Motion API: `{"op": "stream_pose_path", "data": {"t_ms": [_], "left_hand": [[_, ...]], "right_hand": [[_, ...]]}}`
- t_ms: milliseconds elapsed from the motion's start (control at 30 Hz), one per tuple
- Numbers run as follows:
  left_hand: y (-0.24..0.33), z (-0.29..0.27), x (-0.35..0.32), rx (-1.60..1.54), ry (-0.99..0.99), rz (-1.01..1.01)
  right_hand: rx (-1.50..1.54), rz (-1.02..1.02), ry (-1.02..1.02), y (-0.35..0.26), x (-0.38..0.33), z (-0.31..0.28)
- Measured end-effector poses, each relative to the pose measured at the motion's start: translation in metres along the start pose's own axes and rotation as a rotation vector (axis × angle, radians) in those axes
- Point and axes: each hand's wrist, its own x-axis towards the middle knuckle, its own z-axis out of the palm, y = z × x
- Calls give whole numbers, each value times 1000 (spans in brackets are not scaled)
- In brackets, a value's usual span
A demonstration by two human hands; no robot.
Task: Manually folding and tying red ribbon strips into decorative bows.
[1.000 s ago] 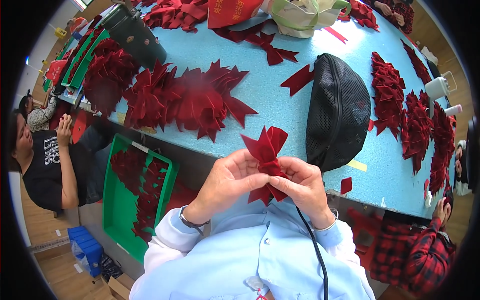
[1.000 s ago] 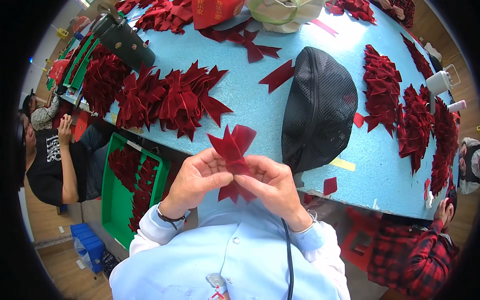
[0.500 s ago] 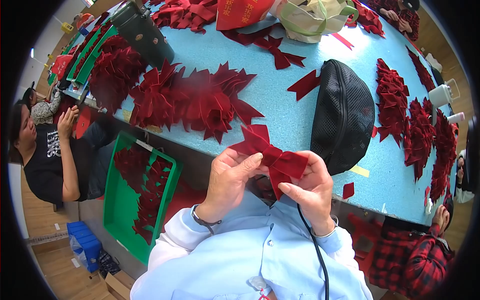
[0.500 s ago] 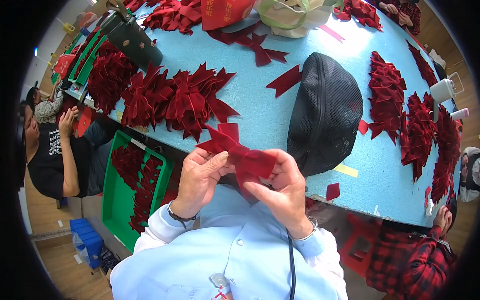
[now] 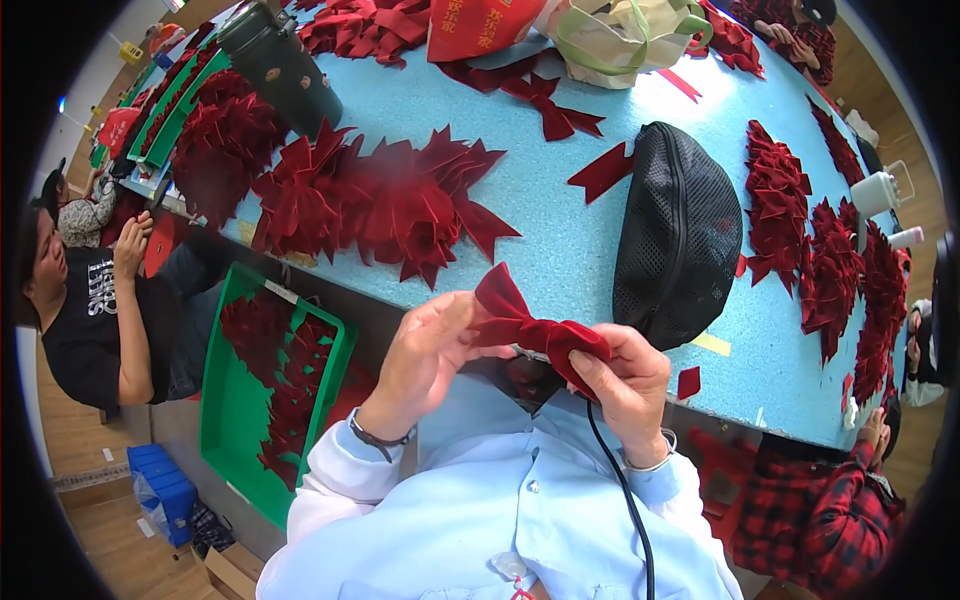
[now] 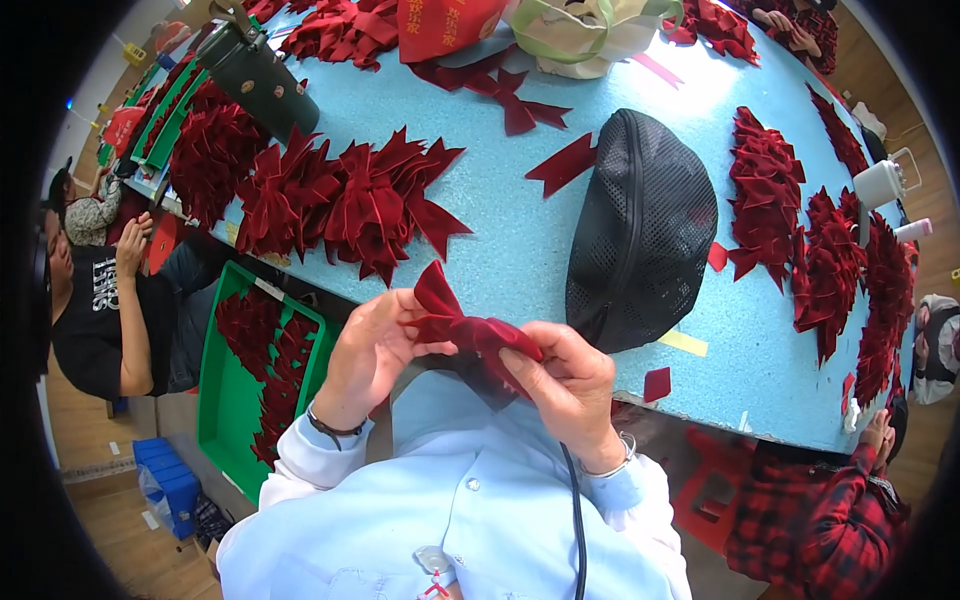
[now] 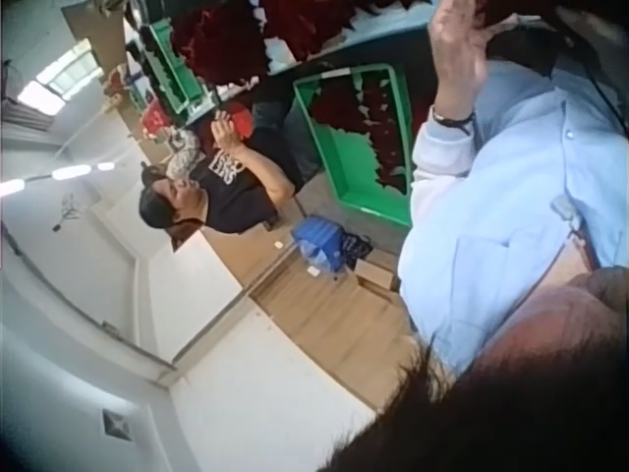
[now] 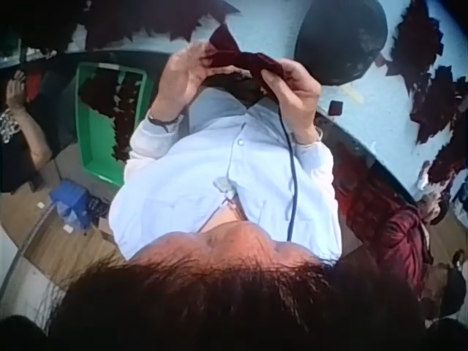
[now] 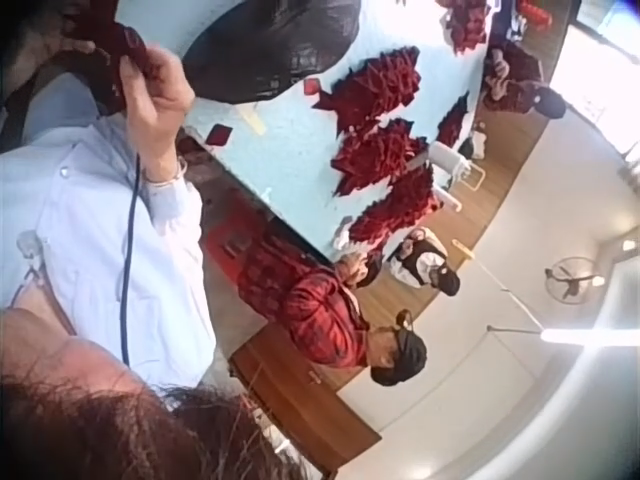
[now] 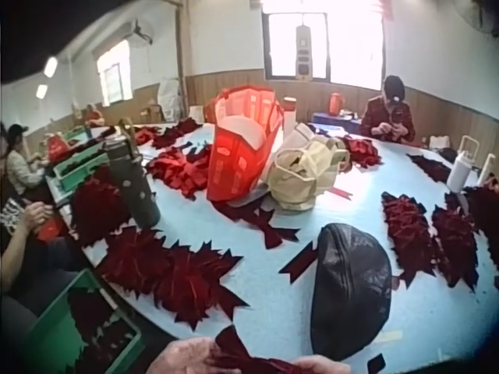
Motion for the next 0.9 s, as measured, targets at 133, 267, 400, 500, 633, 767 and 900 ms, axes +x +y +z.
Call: {"op": "stream_pose_path", "data": {"t_ms": [133, 267, 400, 500, 633, 767, 900], "left_hand": [[-9, -12, 0, 165, 78, 5], [-15, -1, -2, 94, 148, 18], [-16, 7, -3, 11, 165, 28], [-17, 8, -4, 8, 164, 44], [-21, 7, -6, 51, 171, 79], [-28, 1, -7, 128, 165, 158], [-27, 8, -9, 151, 139, 226]], "right_hand": [[-109, -95, -51, 7, 1, -2], [36, -106, -11, 4, 2, 5], [150, -82, 16, 3, -1, 8], [110, -105, 24, 2, 0, 9], [-55, -187, 66, 2, 1, 9], [-216, -276, 149, 5, 6, 15], [-315, -346, 203, 6, 9, 20]]}}
